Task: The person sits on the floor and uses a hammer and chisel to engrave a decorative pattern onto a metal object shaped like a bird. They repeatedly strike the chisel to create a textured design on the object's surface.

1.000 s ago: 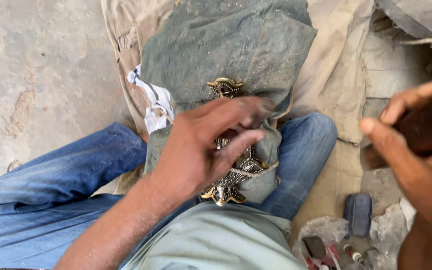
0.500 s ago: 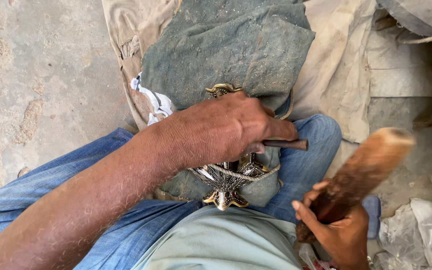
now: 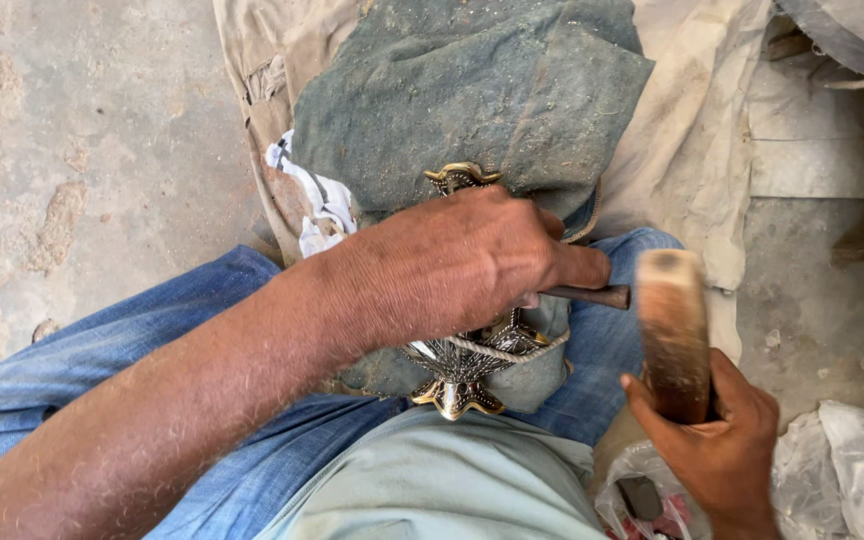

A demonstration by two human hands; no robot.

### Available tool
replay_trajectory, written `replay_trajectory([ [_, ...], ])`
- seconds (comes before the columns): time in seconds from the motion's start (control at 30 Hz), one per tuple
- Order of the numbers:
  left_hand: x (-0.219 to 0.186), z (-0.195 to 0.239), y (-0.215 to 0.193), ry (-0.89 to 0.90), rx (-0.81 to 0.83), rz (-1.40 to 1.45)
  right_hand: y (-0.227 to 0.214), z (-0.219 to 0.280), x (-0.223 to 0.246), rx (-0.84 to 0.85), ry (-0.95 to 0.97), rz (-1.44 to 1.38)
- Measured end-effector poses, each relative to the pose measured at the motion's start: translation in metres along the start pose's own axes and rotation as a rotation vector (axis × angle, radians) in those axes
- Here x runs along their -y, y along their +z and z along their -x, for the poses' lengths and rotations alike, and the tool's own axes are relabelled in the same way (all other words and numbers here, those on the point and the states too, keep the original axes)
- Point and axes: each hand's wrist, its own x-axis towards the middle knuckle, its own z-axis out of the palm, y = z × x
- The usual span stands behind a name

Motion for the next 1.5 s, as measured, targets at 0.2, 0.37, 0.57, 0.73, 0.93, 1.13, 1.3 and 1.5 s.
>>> replay_trajectory([
  [0.2, -0.006, 0.000, 0.004, 0.017, 0.073, -0.045, 0.025, 0.006, 0.006, -0.075, -0.078, -0.043],
  [0.37, -0.008, 0.015, 0.010, -0.068, -0.044, 0.019, 0.013, -0.019, 0.037, -0.028, -0.067, -0.284],
  [0.57, -0.011, 0.029, 0.013, -0.257, -0.195, 0.088, -0.012, -0.063, 0.085, 0.058, -0.157, -0.143],
  [0.73, -0.017, 0.044, 0.023, -0.268, -0.431, 0.124, -0.040, -0.102, 0.129, 0.257, -0.463, 0.389],
  [0.93, -0.027, 0.060, 0.051, -0.515, -0.641, 0.174, -0.039, -0.132, 0.141, 0.356, -0.615, 0.630],
  [1.13, -0.032, 0.060, 0.068, -0.627, -0.813, 0.238, -0.043, -0.140, 0.142, 0.386, -0.550, 0.666],
  [1.3, -0.030, 0.063, 0.067, -0.531, -0.769, 0.178, -0.048, -0.137, 0.141, 0.389, -0.541, 0.619],
  [1.5, -0.026, 0.062, 0.065, -0.508, -0.788, 0.240, -0.049, -0.132, 0.154, 0.343, -0.709, 0.559],
])
